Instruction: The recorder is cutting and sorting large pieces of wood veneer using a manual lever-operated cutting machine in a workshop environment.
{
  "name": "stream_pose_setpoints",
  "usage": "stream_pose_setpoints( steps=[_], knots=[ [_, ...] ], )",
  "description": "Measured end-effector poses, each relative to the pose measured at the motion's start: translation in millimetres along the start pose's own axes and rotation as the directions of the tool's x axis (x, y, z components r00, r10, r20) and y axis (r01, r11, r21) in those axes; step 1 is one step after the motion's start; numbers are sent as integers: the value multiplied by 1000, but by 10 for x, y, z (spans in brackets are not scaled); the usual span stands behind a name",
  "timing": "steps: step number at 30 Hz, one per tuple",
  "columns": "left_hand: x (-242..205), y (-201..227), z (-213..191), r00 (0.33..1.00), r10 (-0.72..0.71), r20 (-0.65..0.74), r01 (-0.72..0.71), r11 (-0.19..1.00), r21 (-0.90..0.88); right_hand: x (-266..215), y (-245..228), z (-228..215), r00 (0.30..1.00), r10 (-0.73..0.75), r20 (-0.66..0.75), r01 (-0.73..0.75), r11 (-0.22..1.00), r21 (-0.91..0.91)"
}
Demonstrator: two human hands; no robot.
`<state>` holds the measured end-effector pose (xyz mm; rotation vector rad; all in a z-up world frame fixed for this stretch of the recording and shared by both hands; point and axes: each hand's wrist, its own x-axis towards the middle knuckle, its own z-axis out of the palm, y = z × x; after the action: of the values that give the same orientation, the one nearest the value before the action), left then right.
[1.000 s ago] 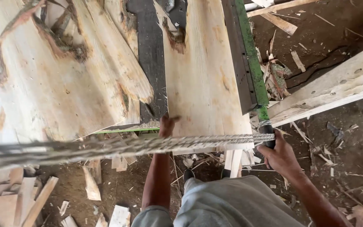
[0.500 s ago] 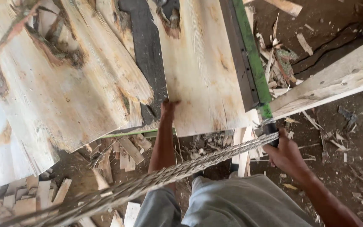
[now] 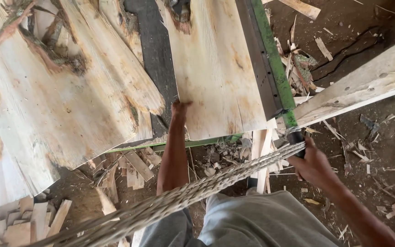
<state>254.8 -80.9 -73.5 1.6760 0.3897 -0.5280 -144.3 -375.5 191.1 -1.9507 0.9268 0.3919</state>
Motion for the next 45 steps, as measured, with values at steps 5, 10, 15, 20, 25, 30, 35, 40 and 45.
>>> stream_pose_setpoints(
  steps=[5,10,15,20,25,30,35,40,45],
  knots=[
    [-276,332,-36,1000,-15,6,14,994,112,-333,-436,-222,997,51,51,-56,994,93],
    [48,112,18,1000,31,-2,-30,993,110,751,1089,715,952,-291,-90,270,943,-195],
    [-122,148,-9,996,-92,-21,94,961,261,532,670,733,995,98,5,-97,982,162],
    [-190,242,-151,1000,-4,24,-2,965,264,360,564,502,1000,-11,27,5,976,216],
    [-434,250,-112,988,142,-66,-85,841,535,13,159,193,998,-45,46,31,963,269],
    [-1220,271,665,855,475,-211,-145,607,781,-50,151,142,998,-50,35,37,953,300],
    [-1423,-66,1445,788,614,49,-346,375,860,-161,223,128,999,-45,24,25,849,527],
    [-1582,125,1668,858,514,-1,-250,417,874,386,1328,743,969,-229,-96,222,622,751],
    [-1450,-86,1640,862,507,-12,-220,395,892,1528,1702,1356,968,199,153,-249,675,694]
  ],
)
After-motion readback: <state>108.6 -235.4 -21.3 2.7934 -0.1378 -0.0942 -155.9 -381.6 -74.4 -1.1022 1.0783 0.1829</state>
